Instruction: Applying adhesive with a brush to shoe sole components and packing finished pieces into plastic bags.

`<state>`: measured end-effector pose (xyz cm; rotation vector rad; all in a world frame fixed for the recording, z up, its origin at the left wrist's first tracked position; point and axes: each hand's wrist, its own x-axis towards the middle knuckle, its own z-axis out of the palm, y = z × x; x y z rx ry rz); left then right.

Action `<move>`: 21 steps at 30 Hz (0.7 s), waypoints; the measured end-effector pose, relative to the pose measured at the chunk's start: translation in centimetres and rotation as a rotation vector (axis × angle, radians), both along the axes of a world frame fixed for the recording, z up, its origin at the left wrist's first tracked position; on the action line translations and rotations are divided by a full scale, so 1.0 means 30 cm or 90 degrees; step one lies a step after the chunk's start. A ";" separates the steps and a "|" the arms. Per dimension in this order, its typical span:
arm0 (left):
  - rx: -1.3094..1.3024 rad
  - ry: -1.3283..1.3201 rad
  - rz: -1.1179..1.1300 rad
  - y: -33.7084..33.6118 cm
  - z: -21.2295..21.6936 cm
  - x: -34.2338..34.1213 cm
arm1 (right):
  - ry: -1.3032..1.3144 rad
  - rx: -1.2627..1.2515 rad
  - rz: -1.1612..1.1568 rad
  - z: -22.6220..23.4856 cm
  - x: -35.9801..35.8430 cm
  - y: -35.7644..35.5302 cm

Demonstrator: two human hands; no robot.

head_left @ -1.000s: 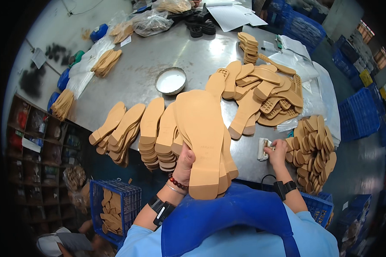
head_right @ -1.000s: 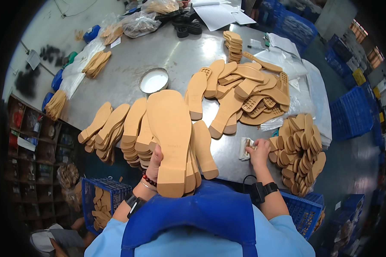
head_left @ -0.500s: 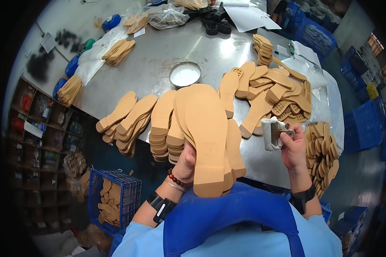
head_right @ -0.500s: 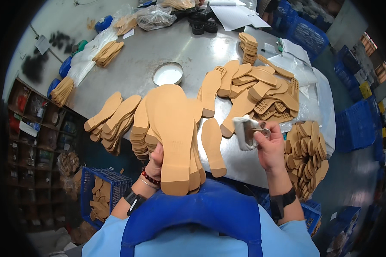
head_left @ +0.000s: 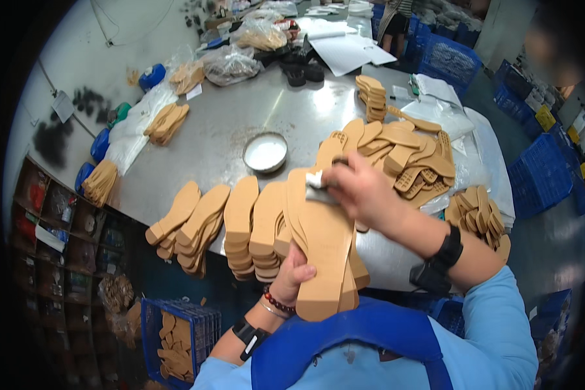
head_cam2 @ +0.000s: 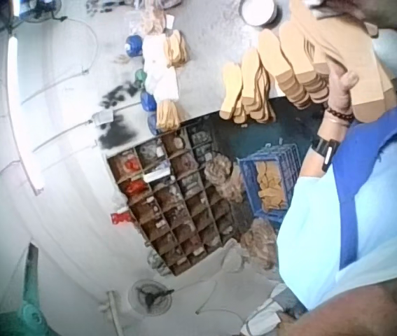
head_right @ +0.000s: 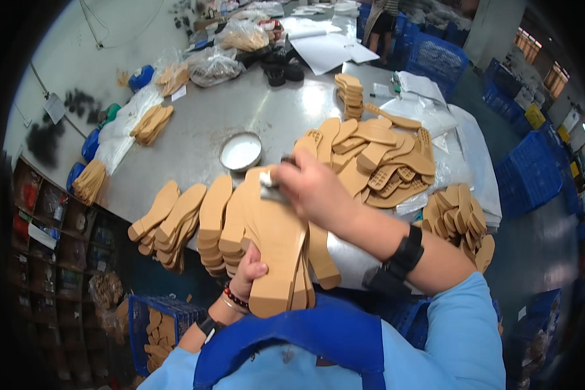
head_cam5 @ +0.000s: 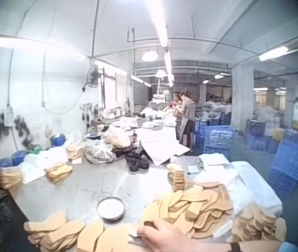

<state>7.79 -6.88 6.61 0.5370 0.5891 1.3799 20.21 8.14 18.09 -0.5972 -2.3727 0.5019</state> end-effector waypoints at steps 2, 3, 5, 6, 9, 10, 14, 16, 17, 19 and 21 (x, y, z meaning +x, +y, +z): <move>0.006 0.005 -0.002 0.005 -0.001 -0.003 | 0.026 0.096 0.178 0.003 0.003 -0.061; -0.074 0.049 -0.023 0.007 -0.001 -0.009 | 0.046 0.123 0.291 -0.002 0.006 -0.080; -0.025 0.016 -0.015 0.013 0.001 -0.005 | 0.074 0.126 0.230 -0.038 0.007 -0.061; -0.015 0.024 0.006 0.020 0.004 0.000 | 0.113 0.112 0.160 -0.065 0.010 -0.019; -0.027 0.008 -0.038 0.031 0.012 0.003 | 0.093 -0.055 -0.066 -0.154 0.023 0.234; -0.022 0.014 -0.046 0.036 0.014 0.001 | 0.070 -0.142 -0.077 -0.194 0.055 0.299; 0.025 0.022 0.003 0.049 -0.006 -0.033 | 0.326 -0.499 -0.107 -0.389 0.264 0.322; 0.002 -0.004 0.018 0.055 -0.033 -0.051 | 0.347 -0.510 -0.142 -0.492 0.390 0.272; -0.011 0.006 0.017 0.058 -0.049 -0.060 | 0.270 -0.582 -0.228 -0.550 0.447 0.240; -0.037 -0.041 0.031 0.079 -0.082 -0.079 | 0.172 -0.623 -0.321 -0.679 0.538 0.168; -0.017 -0.009 0.035 0.097 -0.105 -0.091 | 0.104 -0.667 -0.426 -0.796 0.602 0.100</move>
